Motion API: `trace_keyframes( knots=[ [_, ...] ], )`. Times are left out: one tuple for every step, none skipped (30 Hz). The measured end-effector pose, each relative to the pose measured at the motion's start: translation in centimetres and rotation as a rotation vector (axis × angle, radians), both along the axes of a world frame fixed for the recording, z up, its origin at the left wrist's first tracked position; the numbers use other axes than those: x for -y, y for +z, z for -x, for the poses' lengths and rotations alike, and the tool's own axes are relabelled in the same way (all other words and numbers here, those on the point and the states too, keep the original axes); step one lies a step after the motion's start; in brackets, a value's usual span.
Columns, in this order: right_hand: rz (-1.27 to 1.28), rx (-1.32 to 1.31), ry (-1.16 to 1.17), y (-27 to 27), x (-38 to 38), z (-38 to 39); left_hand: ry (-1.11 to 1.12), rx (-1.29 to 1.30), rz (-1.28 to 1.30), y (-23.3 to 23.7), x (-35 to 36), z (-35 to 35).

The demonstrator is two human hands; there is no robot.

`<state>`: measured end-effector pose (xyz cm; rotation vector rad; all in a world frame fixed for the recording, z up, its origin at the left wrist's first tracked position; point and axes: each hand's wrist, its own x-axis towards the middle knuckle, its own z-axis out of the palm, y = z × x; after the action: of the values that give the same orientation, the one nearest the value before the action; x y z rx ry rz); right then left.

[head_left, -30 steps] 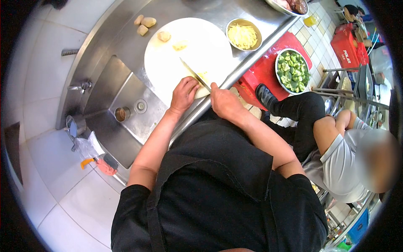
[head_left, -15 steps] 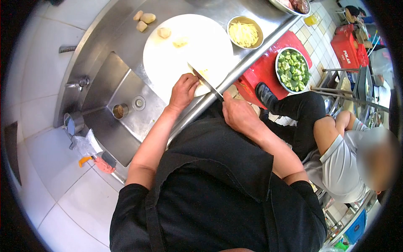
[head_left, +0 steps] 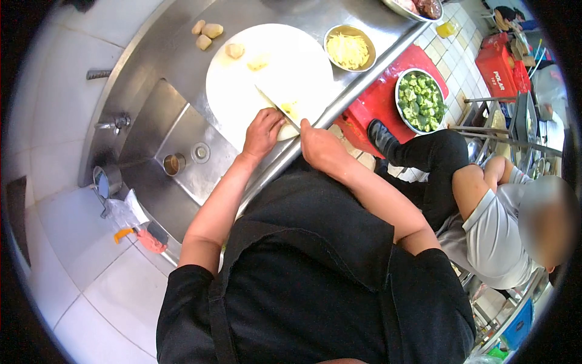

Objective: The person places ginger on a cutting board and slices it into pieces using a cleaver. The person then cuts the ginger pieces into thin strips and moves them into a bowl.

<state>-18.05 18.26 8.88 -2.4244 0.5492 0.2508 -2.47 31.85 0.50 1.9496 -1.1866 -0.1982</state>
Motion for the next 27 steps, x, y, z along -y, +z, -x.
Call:
trace_keyframes(
  knots=[
    [0.015,0.000,-0.005,-0.3,0.0,-0.6,0.004,-0.004,-0.007,-0.1,0.0,-0.1],
    [0.025,-0.003,-0.010,-0.6,-0.1,-0.8,0.009,-0.012,-0.017,-0.3,-0.1,0.0],
    [0.025,-0.001,-0.016,-0.8,-0.1,-0.8,0.003,-0.010,-0.017,-0.3,-0.2,0.2],
    [0.023,-0.006,-0.015,-1.0,0.1,-0.9,0.007,-0.001,-0.006,-0.3,-0.1,0.1],
    [0.022,-0.011,-0.012,-1.1,0.2,-0.9,0.012,0.008,0.006,-0.4,0.0,0.1],
    [0.024,-0.010,-0.014,-0.5,0.3,-0.9,0.010,0.009,0.008,-0.2,0.1,0.2],
    [0.005,-0.009,-0.018,0.1,0.4,-0.7,0.012,0.002,0.006,-0.1,0.0,0.3],
    [-0.015,-0.008,-0.018,0.7,0.3,-0.6,0.017,-0.006,0.004,0.0,0.0,0.4],
    [-0.017,-0.010,-0.012,0.9,0.2,-0.2,0.023,-0.007,0.002,0.0,-0.1,0.4],
    [-0.039,0.001,-0.032,1.0,0.2,0.3,0.010,0.001,0.017,0.0,-0.1,0.3],
    [-0.059,0.012,-0.051,1.1,0.3,0.8,-0.001,0.010,0.033,0.0,0.0,0.3],
    [-0.061,0.009,-0.046,1.5,0.3,1.3,0.004,0.007,0.031,0.0,0.0,0.2],
    [-0.056,0.009,-0.053,1.9,0.3,1.8,0.001,0.002,0.017,0.1,0.0,0.2],
    [-0.051,0.010,-0.062,2.2,0.4,2.2,-0.003,-0.002,0.004,0.1,0.0,0.2],
    [-0.052,0.009,-0.061,2.5,0.4,2.6,-0.003,-0.004,0.003,0.1,0.0,0.2],
    [-0.056,0.023,-0.057,2.7,0.4,3.0,-0.003,-0.005,0.001,0.1,0.0,0.2],
    [-0.060,0.038,-0.052,2.8,0.4,3.3,-0.003,-0.007,-0.002,0.2,0.0,0.2],
    [-0.061,0.037,-0.051,2.9,0.4,3.6,-0.001,-0.008,-0.003,0.2,0.0,0.2],
    [-0.071,0.035,-0.050,3.0,0.4,3.8,0.001,-0.009,-0.001,0.1,0.1,0.2],
    [-0.081,0.033,-0.049,3.1,0.4,3.9,0.002,-0.011,0.001,0.1,0.1,0.2],
    [-0.081,0.032,-0.050,3.1,0.4,3.9,0.002,-0.011,0.001,0.2,0.1,0.2],
    [-0.076,0.026,-0.052,3.1,0.4,3.9,0.008,-0.028,-0.012,0.2,0.1,0.3],
    [-0.072,0.020,-0.054,3.1,0.4,3.9,0.015,-0.044,-0.025,0.3,0.2,0.3],
    [-0.073,0.020,-0.056,3.1,0.4,3.9,0.013,-0.044,-0.026,0.2,0.2,0.3],
    [-0.076,0.029,-0.051,3.0,0.5,3.9,0.010,-0.046,-0.014,0.0,0.2,0.2],
    [-0.079,0.039,-0.046,3.0,0.6,3.9,0.007,-0.047,-0.003,-0.1,0.2,0.2],
    [-0.079,0.038,-0.046,3.0,0.6,3.8,0.007,-0.047,-0.003,0.0,0.2,0.2]
  ],
)
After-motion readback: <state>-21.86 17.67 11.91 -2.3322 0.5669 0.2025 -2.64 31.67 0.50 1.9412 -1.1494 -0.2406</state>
